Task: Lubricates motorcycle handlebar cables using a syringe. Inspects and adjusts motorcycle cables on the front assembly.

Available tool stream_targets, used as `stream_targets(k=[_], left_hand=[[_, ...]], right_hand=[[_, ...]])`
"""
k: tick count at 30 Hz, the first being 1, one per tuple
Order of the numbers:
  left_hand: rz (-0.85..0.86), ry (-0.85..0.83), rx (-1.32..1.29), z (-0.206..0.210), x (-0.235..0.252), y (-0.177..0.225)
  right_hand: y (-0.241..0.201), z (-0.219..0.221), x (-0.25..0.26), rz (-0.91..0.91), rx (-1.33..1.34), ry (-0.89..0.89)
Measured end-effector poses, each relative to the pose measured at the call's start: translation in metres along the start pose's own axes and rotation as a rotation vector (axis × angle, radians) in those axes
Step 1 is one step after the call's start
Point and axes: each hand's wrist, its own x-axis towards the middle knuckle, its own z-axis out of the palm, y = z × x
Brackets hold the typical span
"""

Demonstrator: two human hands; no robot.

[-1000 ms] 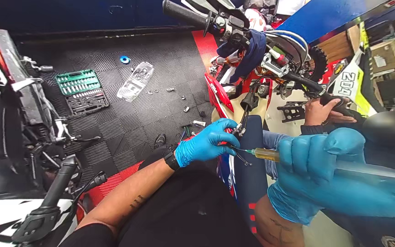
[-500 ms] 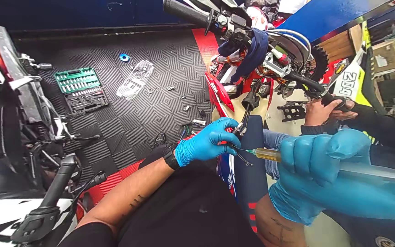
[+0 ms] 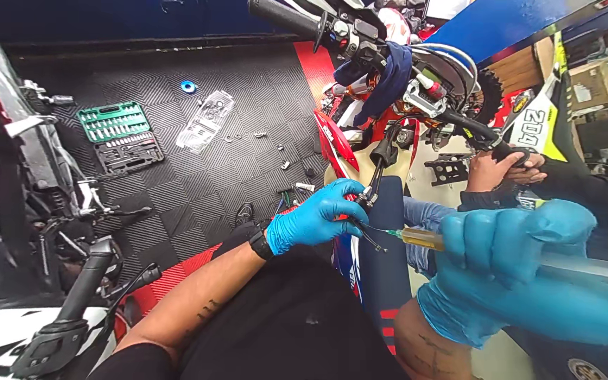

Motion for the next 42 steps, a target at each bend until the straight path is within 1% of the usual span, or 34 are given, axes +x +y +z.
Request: stream_targets(k=[3,6,10,13,17,21,25,42], left_hand=[[-0.009,0.013,-0.027,-0.0017,0.0001,-0.0005],[-0.021,0.021,-0.041,-0.0025,-0.0001,-0.0005],[-0.035,0.029,-0.062,-0.0026,-0.0009,-0.0004],[-0.037,0.030,-0.063,-0.0025,-0.0014,-0.0001],[-0.034,0.026,-0.065,-0.0026,-0.0016,-0.0007],[-0.036,0.031,-0.071,-0.0023,-0.0022,-0.0008],[-0.029,0.022,-0.068,-0.0036,-0.0020,-0.0008],[-0.027,0.026,-0.069,-0.0055,-0.0012,-0.0007]], right_hand=[[-0.0054,-0.0035,-0.0014,-0.013,0.008,-0.019],[-0.0049,-0.0038,-0.0038,-0.004,0.022,0.015],[-0.0036,-0.0028,-0.0063,-0.010,0.094,0.105],[-0.0028,-0.0026,-0.0069,-0.015,0.107,0.128],[-0.0032,-0.0004,-0.0073,-0.008,0.089,0.131],[-0.0043,-0.0023,-0.0088,0.013,0.074,0.075],[-0.0039,-0.0001,-0.0088,-0.021,0.100,0.114],[-0.0024,0.0005,-0.0070,0.000,0.132,0.096]])
